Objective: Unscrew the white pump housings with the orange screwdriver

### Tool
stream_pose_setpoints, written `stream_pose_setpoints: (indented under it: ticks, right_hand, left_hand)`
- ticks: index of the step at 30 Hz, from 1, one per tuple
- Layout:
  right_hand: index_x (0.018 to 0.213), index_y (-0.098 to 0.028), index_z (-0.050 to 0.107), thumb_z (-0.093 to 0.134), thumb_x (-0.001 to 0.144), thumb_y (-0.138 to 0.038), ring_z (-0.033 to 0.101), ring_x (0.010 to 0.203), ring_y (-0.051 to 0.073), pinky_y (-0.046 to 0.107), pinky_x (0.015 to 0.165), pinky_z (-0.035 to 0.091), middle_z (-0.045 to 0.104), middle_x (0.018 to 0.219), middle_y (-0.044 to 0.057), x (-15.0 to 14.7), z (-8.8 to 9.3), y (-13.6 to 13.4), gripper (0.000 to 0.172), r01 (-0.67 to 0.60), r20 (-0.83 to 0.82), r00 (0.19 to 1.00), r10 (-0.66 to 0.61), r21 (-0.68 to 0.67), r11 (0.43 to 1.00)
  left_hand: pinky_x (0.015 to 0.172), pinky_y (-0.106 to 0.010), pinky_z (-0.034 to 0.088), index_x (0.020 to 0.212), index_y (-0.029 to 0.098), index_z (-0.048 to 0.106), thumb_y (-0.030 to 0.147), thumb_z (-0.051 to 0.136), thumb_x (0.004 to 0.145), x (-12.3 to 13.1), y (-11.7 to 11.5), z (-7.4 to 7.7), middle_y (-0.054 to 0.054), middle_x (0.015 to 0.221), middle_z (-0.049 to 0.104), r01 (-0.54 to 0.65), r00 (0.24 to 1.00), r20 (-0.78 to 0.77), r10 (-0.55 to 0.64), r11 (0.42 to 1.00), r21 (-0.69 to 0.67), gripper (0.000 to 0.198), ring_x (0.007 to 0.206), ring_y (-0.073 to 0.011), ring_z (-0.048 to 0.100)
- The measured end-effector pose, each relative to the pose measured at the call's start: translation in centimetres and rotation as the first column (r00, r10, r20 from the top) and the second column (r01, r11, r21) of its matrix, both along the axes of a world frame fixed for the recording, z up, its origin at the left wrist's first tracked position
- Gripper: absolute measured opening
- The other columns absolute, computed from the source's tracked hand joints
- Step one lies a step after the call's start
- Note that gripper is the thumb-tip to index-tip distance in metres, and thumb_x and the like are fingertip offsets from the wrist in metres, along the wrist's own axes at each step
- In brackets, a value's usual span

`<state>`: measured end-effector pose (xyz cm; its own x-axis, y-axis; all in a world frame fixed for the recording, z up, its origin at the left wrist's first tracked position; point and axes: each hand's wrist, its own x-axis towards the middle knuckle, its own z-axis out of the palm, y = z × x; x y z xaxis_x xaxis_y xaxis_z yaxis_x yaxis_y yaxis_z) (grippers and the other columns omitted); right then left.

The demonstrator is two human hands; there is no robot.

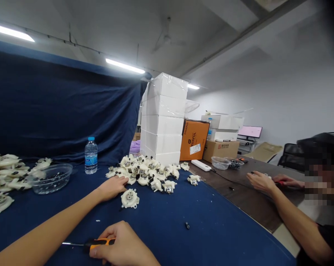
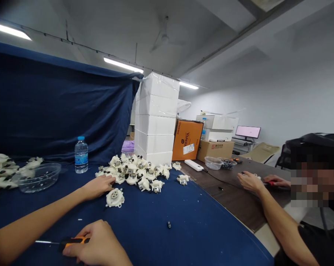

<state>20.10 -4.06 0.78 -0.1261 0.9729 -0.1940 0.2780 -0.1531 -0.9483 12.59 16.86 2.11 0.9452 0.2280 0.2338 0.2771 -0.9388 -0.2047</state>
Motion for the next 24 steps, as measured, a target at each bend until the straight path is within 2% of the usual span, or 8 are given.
stream_pose_setpoints:
  ticks: [5, 9, 12, 19, 24]
  right_hand:
    - [0.085, -0.017, 0.074, 0.075, 0.068, -0.030, 0.044, 0.042, 0.006, 0.016, 0.041, 0.032, 0.056, 0.054, -0.004, -0.1, 0.7, -0.2, 0.021, 0.019, 0.016, 1.000, -0.019, -0.022, 1.000]
    - [0.089, -0.019, 0.073, 0.075, 0.069, -0.031, 0.045, 0.044, 0.006, 0.017, 0.044, 0.033, 0.057, 0.056, -0.004, -0.1, 0.8, -0.3, 0.023, 0.035, 0.009, 0.999, -0.035, -0.045, 0.998]
    - [0.090, -0.019, 0.073, 0.076, 0.069, -0.031, 0.046, 0.046, 0.007, 0.017, 0.047, 0.034, 0.057, 0.057, -0.004, -0.2, 0.8, -0.3, 0.024, 0.047, 0.011, 0.999, -0.046, -0.054, 0.997]
    - [0.098, -0.019, 0.070, 0.074, 0.072, -0.031, 0.045, 0.047, 0.006, 0.017, 0.048, 0.034, 0.057, 0.059, -0.005, -0.1, 1.3, -0.5, 0.029, 0.072, 0.047, 0.997, -0.069, -0.077, 0.994]
    - [0.092, -0.020, 0.071, 0.073, 0.073, -0.035, 0.045, 0.045, 0.007, 0.017, 0.042, 0.032, 0.058, 0.061, -0.004, 0.3, 0.6, -0.1, 0.025, 0.022, 0.045, 0.999, -0.019, -0.066, 0.998]
  left_hand:
    - [0.073, -0.031, 0.042, 0.084, 0.019, 0.066, 0.011, 0.044, 0.089, -0.9, 0.7, -0.5, -0.008, 0.097, 0.059, 0.052, 0.998, 0.043, -0.052, 0.999, 0.004, 0.024, 0.088, -0.0214, 0.056]
    - [0.077, -0.033, 0.042, 0.094, 0.018, 0.062, 0.021, 0.036, 0.096, -2.2, 0.5, -1.0, -0.010, 0.099, 0.057, 0.048, 0.992, 0.118, -0.041, 0.997, -0.053, 0.026, 0.090, -0.0221, 0.055]
    - [0.079, -0.032, 0.042, 0.095, 0.018, 0.060, 0.023, 0.038, 0.096, -3.1, 0.4, -1.3, -0.008, 0.098, 0.059, 0.051, 0.988, 0.153, -0.030, 0.990, -0.131, 0.023, 0.090, -0.0215, 0.057]
    - [0.071, -0.027, 0.044, 0.083, 0.018, 0.059, 0.021, 0.048, 0.086, -4.1, 0.2, -2.2, -0.003, 0.083, 0.062, 0.013, 0.965, 0.251, 0.073, 0.946, -0.325, 0.012, 0.077, -0.0170, 0.059]
    - [0.067, -0.025, 0.045, 0.082, 0.018, 0.064, 0.020, 0.051, 0.079, -6.8, 1.8, -1.8, -0.003, 0.078, 0.065, -0.030, 0.944, 0.285, 0.166, 0.903, -0.429, 0.013, 0.070, -0.0157, 0.060]
